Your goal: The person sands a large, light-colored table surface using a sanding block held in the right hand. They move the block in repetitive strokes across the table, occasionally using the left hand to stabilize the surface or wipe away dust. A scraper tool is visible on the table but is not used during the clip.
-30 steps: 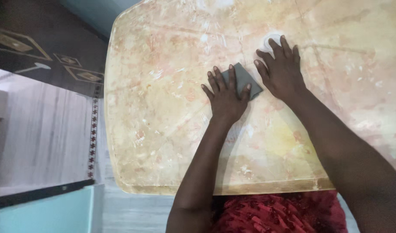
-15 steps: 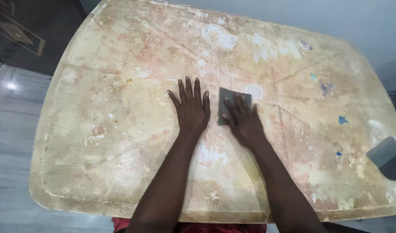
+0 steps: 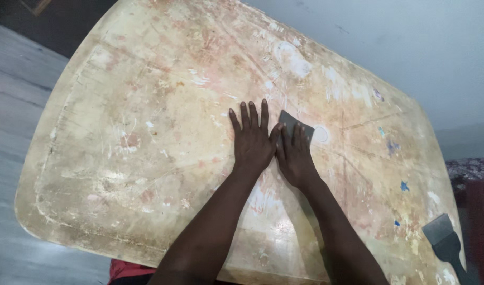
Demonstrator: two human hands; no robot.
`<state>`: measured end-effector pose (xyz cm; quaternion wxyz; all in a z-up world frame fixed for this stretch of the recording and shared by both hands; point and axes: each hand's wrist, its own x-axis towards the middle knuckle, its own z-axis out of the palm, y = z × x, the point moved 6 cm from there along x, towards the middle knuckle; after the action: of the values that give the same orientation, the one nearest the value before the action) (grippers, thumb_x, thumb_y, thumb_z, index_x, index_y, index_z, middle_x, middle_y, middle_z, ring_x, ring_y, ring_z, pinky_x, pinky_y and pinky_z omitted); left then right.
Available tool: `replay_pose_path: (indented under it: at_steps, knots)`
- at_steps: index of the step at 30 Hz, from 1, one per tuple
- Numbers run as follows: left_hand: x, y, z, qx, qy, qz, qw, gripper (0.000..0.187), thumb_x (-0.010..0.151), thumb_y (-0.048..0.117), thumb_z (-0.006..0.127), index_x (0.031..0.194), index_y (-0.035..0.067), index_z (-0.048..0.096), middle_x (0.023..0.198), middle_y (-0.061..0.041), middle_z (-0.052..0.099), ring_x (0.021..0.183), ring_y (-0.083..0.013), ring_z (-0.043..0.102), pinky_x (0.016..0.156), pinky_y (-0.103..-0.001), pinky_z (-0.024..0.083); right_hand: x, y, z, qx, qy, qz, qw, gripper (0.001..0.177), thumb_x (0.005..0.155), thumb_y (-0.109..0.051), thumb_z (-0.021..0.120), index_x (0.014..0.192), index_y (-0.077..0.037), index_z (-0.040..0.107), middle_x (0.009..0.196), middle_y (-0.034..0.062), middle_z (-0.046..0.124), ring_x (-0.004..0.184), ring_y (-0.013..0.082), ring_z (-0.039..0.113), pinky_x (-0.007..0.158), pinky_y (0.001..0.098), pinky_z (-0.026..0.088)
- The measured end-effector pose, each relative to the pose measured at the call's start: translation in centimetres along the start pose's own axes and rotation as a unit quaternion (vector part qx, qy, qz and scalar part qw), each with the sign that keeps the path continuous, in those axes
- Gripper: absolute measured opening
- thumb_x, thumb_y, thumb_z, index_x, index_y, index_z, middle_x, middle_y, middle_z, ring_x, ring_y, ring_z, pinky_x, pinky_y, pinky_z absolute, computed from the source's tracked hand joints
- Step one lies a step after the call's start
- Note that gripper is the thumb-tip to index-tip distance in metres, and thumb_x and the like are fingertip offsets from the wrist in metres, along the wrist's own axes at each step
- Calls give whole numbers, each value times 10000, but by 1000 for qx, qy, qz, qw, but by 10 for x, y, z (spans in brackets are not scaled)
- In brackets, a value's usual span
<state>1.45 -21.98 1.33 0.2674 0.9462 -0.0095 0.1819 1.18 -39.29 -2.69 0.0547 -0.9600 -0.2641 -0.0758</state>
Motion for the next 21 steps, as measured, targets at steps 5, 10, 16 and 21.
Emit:
replay_pose_path:
  at_steps: [5,10,16,21]
  knots:
    - [-1,0,-9,-25,-2,3,1000,788,1070,582,276,1641,46,185,1603,-321,325,1539,-486,176,1222,-676,-7,80,-17,-18,31,-5,-82,996,664,1061,-316,468,1628,-34,267,1680,312,200,1548,536,175,1233,593,191]
    - [2,5,-4,57,-37,12,998,733,1050,554,259,1581,49,275,1634,-278,274,1545,-471,135,1211,-681,-19,139,10,-18,47,21,-63,997,595,1097,-385,440,1619,-109,367,1672,318,248,1555,481,253,1255,558,238]
    - [5,5,1,58,-62,7,996,690,1045,498,280,1551,37,364,1631,-263,264,1539,-460,121,1204,-693,-12,188,73,-10,55,27,25,998,601,1104,-476,414,1574,-101,413,1634,307,306,1529,457,268,1223,572,246]
    - [3,7,-4,62,-65,15,996,674,1070,484,327,1567,33,384,1647,-272,265,1553,-465,143,1217,-700,6,205,155,11,-26,45,-4,999,572,1151,-439,380,1588,-71,410,1647,267,357,1538,482,261,1190,625,265]
